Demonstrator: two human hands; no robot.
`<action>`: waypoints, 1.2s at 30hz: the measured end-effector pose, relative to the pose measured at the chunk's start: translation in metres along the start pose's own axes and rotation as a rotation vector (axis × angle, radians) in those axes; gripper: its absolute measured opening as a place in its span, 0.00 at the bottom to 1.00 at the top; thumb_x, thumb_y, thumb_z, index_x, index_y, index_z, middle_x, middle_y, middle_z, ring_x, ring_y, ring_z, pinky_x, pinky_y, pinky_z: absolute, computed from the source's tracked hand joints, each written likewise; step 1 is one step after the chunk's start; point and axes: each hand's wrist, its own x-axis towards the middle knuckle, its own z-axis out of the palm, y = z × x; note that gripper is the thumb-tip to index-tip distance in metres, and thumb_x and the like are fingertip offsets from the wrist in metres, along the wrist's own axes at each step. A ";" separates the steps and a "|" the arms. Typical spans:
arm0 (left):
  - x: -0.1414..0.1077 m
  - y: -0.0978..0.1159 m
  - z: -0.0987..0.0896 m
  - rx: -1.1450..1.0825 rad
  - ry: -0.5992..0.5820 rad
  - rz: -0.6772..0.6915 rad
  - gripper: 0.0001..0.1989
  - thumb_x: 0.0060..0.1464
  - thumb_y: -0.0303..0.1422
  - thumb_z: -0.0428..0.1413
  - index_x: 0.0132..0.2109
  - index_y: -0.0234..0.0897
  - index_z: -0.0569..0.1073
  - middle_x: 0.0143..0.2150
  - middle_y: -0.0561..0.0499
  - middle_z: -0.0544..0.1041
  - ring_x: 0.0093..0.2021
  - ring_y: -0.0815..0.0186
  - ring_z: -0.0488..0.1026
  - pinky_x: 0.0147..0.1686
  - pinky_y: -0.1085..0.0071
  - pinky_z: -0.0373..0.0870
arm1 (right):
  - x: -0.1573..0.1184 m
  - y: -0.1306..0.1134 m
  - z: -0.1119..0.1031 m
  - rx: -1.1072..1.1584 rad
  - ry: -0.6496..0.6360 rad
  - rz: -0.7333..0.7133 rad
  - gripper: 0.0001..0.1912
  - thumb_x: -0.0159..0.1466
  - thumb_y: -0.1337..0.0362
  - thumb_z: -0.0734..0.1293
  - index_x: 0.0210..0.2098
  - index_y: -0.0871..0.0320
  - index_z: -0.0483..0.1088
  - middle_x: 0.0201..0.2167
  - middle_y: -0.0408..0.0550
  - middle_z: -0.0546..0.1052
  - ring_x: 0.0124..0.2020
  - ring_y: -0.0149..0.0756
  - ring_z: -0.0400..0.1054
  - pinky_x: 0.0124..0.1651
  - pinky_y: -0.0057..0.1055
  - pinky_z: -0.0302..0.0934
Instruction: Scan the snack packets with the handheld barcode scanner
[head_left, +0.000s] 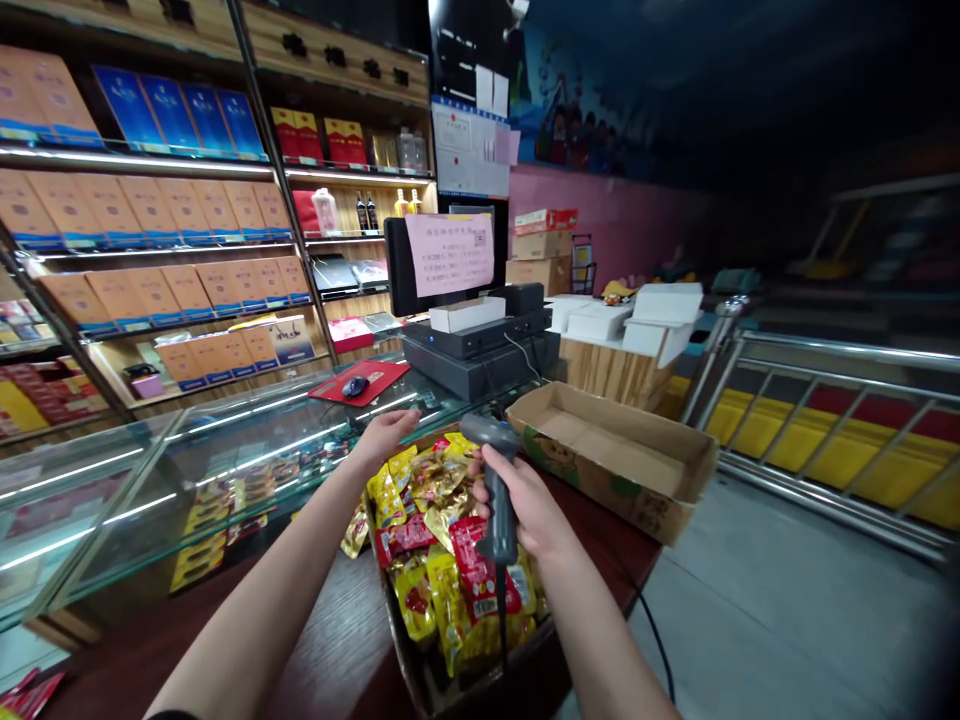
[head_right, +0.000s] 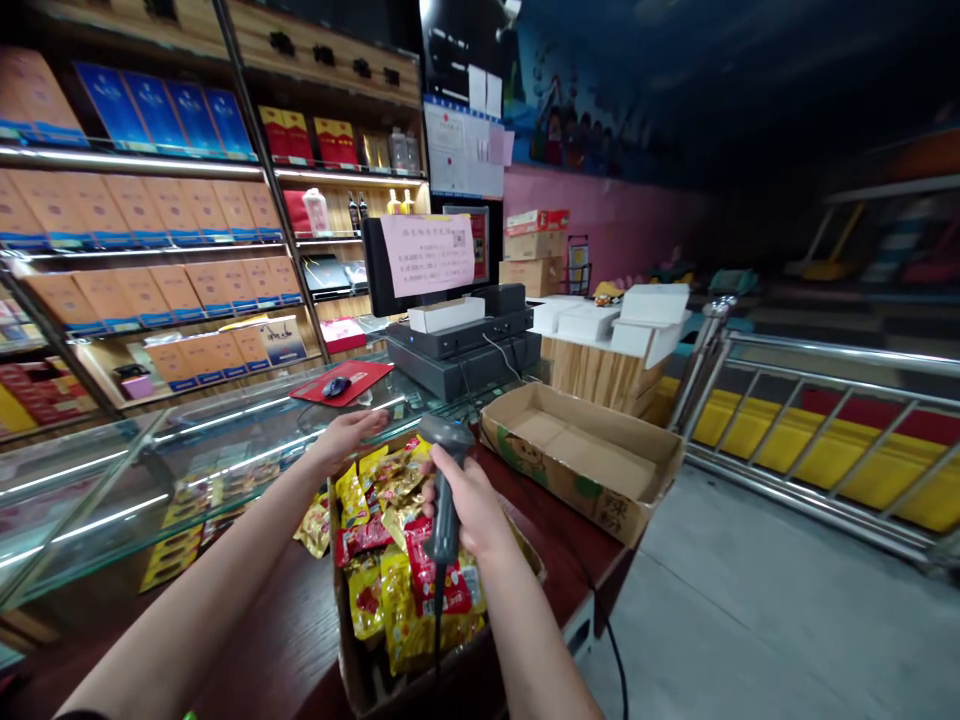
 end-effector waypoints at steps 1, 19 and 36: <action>0.000 -0.001 -0.001 0.002 -0.028 0.000 0.27 0.47 0.50 0.57 0.49 0.38 0.75 0.52 0.43 0.75 0.53 0.56 0.69 0.41 0.67 0.68 | 0.000 0.001 -0.001 -0.007 -0.003 0.002 0.16 0.56 0.53 0.70 0.33 0.60 0.68 0.22 0.42 0.72 0.16 0.24 0.61 0.18 0.23 0.58; -0.061 -0.120 -0.094 1.124 0.223 0.155 0.17 0.56 0.38 0.50 0.48 0.38 0.76 0.48 0.42 0.75 0.48 0.57 0.70 0.48 0.67 0.62 | -0.023 0.048 0.051 -0.060 -0.066 0.122 0.16 0.56 0.53 0.69 0.32 0.60 0.67 0.19 0.40 0.69 0.16 0.25 0.61 0.18 0.22 0.57; -0.063 -0.153 -0.090 1.335 0.097 0.291 0.23 0.59 0.46 0.43 0.55 0.42 0.69 0.54 0.40 0.65 0.47 0.56 0.67 0.45 0.61 0.60 | -0.047 0.078 0.078 -0.166 -0.065 0.192 0.19 0.56 0.49 0.68 0.30 0.60 0.65 0.15 0.39 0.67 0.14 0.25 0.60 0.18 0.22 0.53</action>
